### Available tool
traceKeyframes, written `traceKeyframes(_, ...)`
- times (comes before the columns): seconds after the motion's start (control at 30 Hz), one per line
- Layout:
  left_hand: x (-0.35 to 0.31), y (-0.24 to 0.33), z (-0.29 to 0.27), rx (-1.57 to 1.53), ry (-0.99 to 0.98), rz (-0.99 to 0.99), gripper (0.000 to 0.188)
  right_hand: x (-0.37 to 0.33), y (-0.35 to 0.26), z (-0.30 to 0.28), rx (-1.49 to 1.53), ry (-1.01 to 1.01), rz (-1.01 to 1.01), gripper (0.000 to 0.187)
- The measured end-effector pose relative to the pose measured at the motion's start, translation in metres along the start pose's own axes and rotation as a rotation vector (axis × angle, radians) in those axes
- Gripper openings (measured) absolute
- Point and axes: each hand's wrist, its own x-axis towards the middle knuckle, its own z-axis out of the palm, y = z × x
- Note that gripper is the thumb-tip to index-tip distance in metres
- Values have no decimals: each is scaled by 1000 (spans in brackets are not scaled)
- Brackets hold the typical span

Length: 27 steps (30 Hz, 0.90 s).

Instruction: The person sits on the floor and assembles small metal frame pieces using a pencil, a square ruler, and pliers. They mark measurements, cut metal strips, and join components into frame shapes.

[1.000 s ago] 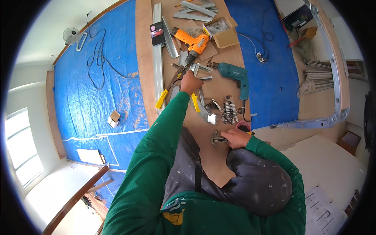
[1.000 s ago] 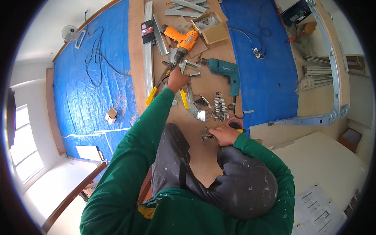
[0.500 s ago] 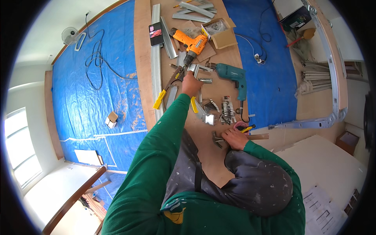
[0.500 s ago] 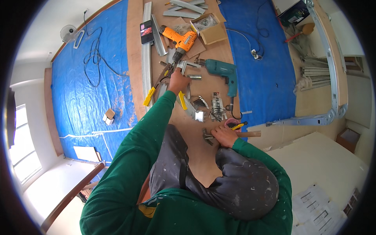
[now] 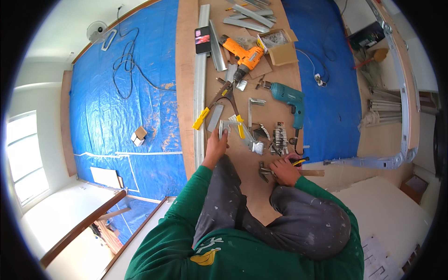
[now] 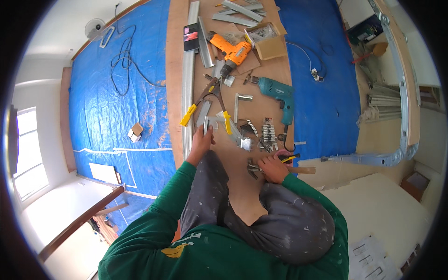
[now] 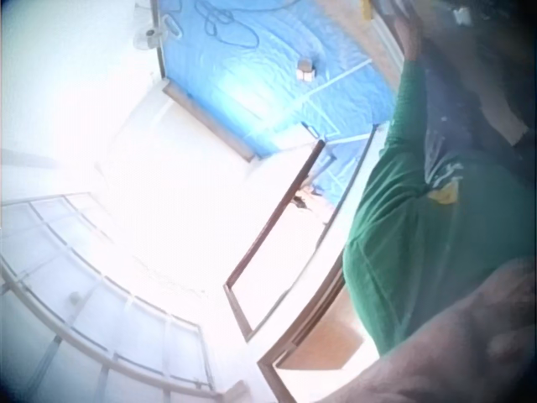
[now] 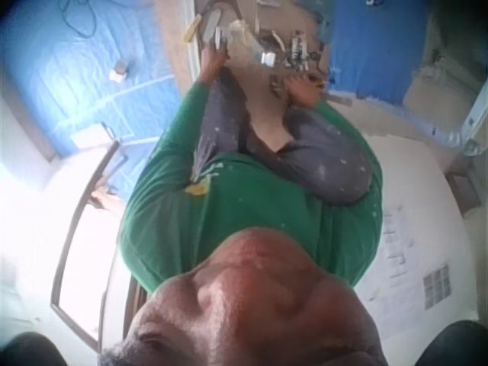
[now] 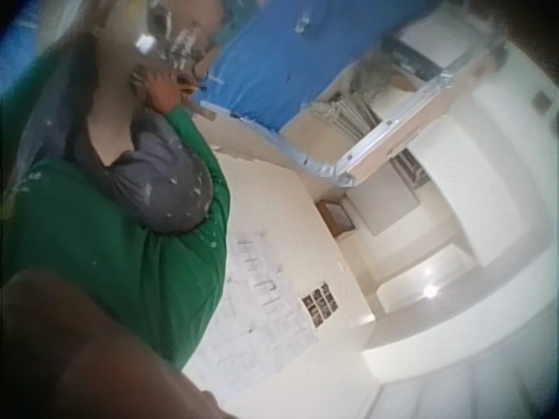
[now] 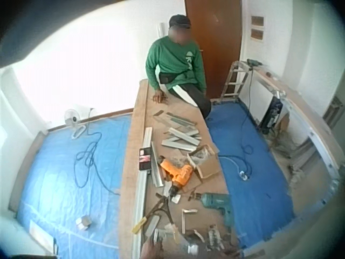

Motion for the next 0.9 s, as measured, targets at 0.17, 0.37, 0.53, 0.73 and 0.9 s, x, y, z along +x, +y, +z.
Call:
traceKeyframes(0.17, 10, -4, -10, -158, -106, -145, 41, 2, -3, -3, -29, -72, 24, 44)
traceKeyframes(0.37, 17, 1, 5, 1, -46, -64, 52, 0, -2, -1, 33, -25, 30, 41)
traceKeyframes(0.53, 37, -38, 32, 152, 64, -22, 58, 0, -2, -2, 41, 24, 9, 44)
traceKeyframes(0.73, 31, -34, 46, 279, 132, -94, 61, 1, -5, -4, 24, 28, 13, 44)
traceKeyframes(0.9, 22, -18, 45, 294, 155, -95, 59, 0, -6, -5, 44, 28, 29, 43)
